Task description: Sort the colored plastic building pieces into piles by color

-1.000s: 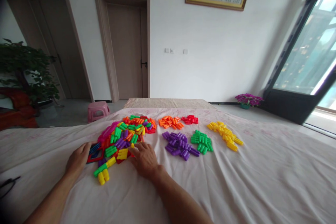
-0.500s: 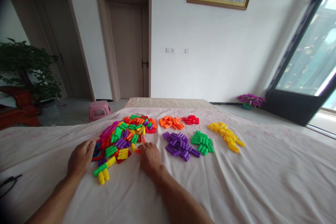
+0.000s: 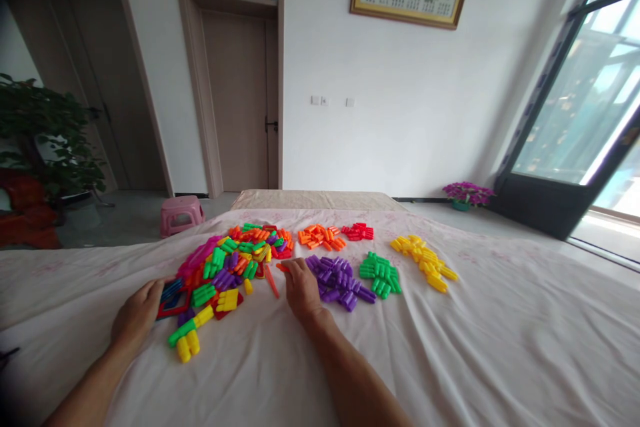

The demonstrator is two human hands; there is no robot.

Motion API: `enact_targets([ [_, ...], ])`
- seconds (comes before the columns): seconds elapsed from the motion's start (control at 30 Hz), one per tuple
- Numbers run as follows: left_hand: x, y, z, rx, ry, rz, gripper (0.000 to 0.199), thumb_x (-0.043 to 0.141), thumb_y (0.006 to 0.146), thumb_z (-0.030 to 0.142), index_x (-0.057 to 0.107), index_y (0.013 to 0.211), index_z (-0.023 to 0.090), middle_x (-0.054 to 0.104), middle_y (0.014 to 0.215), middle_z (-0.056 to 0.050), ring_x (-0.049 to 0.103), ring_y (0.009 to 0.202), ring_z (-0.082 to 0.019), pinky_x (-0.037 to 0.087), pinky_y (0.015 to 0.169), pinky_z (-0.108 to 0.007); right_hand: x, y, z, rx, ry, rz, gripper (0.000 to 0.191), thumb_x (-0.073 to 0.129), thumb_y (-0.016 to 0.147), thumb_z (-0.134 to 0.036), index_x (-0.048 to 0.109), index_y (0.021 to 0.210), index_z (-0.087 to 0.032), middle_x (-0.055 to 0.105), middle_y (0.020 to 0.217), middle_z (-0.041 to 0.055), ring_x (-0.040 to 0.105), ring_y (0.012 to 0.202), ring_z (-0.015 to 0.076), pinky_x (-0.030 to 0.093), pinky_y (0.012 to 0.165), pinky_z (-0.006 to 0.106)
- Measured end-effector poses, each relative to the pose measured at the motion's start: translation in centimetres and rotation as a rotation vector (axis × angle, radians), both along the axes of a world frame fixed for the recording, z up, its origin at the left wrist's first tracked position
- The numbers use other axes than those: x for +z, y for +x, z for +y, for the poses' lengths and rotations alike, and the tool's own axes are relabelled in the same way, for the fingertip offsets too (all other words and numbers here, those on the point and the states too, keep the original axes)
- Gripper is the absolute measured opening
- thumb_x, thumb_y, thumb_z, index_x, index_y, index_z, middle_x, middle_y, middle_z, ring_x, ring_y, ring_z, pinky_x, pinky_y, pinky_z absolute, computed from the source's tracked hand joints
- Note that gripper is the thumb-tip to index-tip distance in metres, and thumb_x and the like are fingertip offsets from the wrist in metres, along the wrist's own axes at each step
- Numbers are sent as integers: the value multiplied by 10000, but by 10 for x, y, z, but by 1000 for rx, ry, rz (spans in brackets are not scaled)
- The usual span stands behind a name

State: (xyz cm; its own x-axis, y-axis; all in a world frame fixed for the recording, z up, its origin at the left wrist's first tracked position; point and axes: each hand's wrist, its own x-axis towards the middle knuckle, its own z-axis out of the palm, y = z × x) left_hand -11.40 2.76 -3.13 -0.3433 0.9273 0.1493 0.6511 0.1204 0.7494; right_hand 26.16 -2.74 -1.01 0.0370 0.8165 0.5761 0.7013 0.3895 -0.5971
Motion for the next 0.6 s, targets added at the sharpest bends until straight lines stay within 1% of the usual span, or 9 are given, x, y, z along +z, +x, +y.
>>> enact_targets([
  [0.1, 1, 2, -1, 5, 4, -8, 490, 393, 976, 464, 777, 1186, 245, 789, 1196, -98, 702, 992, -278, 491, 786, -329, 7, 16, 10, -99, 46, 51, 293, 530, 948, -161, 754, 1134, -199, 731, 1100, 110, 703, 1014, 228, 557, 948, 338],
  [0.2, -1, 1, 1, 4, 6, -10, 491, 388, 979, 467, 779, 1180, 247, 787, 1209, -95, 700, 1019, -280, 489, 797, -329, 17, 35, 25, -211, 52, 78, 298, 539, 926, -188, 759, 1128, -175, 749, 1106, 123, 709, 1007, 244, 561, 949, 374],
  [0.3, -2, 0, 3, -15, 11, -17, 498, 376, 988, 466, 781, 1168, 239, 792, 1191, -95, 703, 1014, -274, 486, 808, -326, 28, 55, 45, -330, 20, 108, 324, 555, 896, -185, 764, 1143, -167, 768, 1133, 128, 714, 1076, 261, 550, 997, 397],
  [0.4, -3, 0, 4, -11, 6, -19, 503, 371, 991, 476, 783, 1166, 247, 798, 1168, -89, 706, 995, -269, 484, 808, -326, 35, 69, 61, -407, -13, 132, 394, 557, 862, -141, 756, 1202, -146, 764, 1205, 149, 706, 1154, 277, 530, 1053, 410],
  [0.5, -3, 0, 5, -21, 6, -29, 498, 376, 990, 470, 772, 1198, 252, 792, 1192, -87, 704, 1017, -270, 486, 821, -326, 29, 71, 63, -425, 21, 146, 417, 533, 874, -132, 749, 1231, -130, 755, 1231, 163, 705, 1160, 282, 531, 1059, 425],
  [0.53, -2, 0, 4, -24, 4, -31, 500, 372, 991, 468, 769, 1205, 250, 789, 1199, -88, 703, 1028, -269, 486, 827, -325, 25, 67, 60, -409, 36, 144, 414, 520, 880, -128, 753, 1222, -134, 759, 1219, 159, 710, 1141, 277, 539, 1045, 422],
  [0.6, -2, 1, 4, -19, -7, -21, 511, 359, 995, 467, 766, 1212, 247, 786, 1206, -92, 700, 1044, -272, 485, 832, -325, 14, 55, 51, -324, 46, 108, 405, 502, 881, -107, 769, 1181, -154, 769, 1176, 139, 721, 1093, 258, 556, 1009, 399],
])
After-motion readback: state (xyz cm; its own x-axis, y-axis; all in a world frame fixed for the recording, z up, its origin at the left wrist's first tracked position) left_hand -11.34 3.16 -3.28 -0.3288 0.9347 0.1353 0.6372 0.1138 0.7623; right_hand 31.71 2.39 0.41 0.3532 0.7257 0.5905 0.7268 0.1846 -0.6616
